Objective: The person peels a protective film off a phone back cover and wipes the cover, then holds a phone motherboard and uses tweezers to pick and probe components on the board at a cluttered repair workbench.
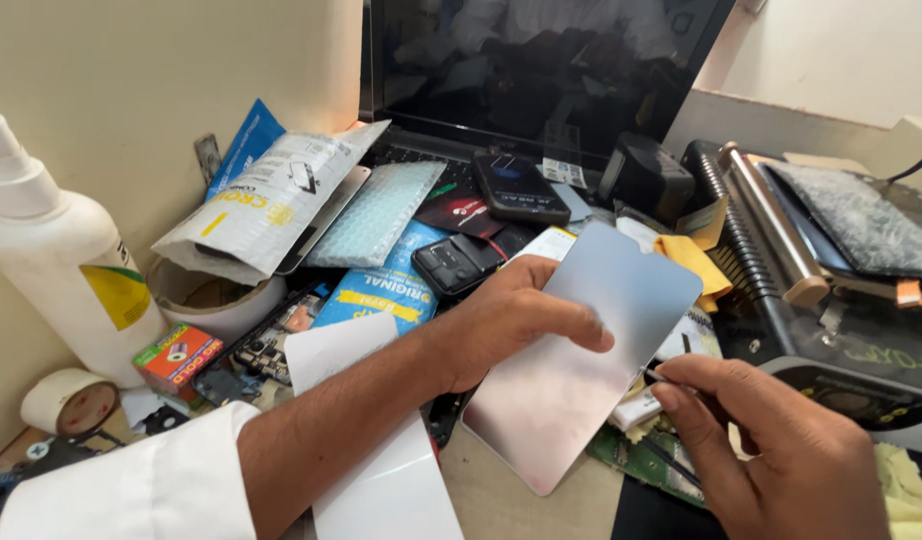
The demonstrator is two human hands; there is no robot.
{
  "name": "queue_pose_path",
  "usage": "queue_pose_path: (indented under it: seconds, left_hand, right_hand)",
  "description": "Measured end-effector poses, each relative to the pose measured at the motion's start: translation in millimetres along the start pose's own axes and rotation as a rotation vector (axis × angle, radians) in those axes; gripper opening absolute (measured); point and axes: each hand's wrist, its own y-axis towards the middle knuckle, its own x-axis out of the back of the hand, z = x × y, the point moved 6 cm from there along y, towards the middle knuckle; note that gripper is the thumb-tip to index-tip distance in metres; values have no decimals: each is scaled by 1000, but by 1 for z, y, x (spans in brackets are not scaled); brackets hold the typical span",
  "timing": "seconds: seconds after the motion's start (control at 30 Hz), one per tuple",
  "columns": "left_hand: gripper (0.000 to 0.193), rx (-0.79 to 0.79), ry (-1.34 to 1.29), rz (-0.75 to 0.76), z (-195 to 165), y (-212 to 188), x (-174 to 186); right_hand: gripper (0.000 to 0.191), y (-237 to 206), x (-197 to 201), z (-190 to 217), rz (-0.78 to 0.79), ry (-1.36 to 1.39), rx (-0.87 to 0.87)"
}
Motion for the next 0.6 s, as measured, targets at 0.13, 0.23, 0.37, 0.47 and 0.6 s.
queue_pose_path:
  seconds: [0.13,0.23,0.37,0.47,0.6]
  left_hand:
    - [34,-6,18,-1,-2,-1,0]
    - [34,-4,11,2,-2,-1,0]
    - [32,23,-1,-1,1,0,0]
    - [31,30,2,1,3,1,1]
    - [35,32,30,7,4,1,1]
  right_hand:
    - [20,2,-3,-4,-10,51,51]
    - [19,2,-4,-4,-20,55,90]
    - [20,1,-9,-14,66,16,-80]
    - [24,-4,-15,-23,170,-18,-267]
    - [22,-2,-16,-22,156,31,-185]
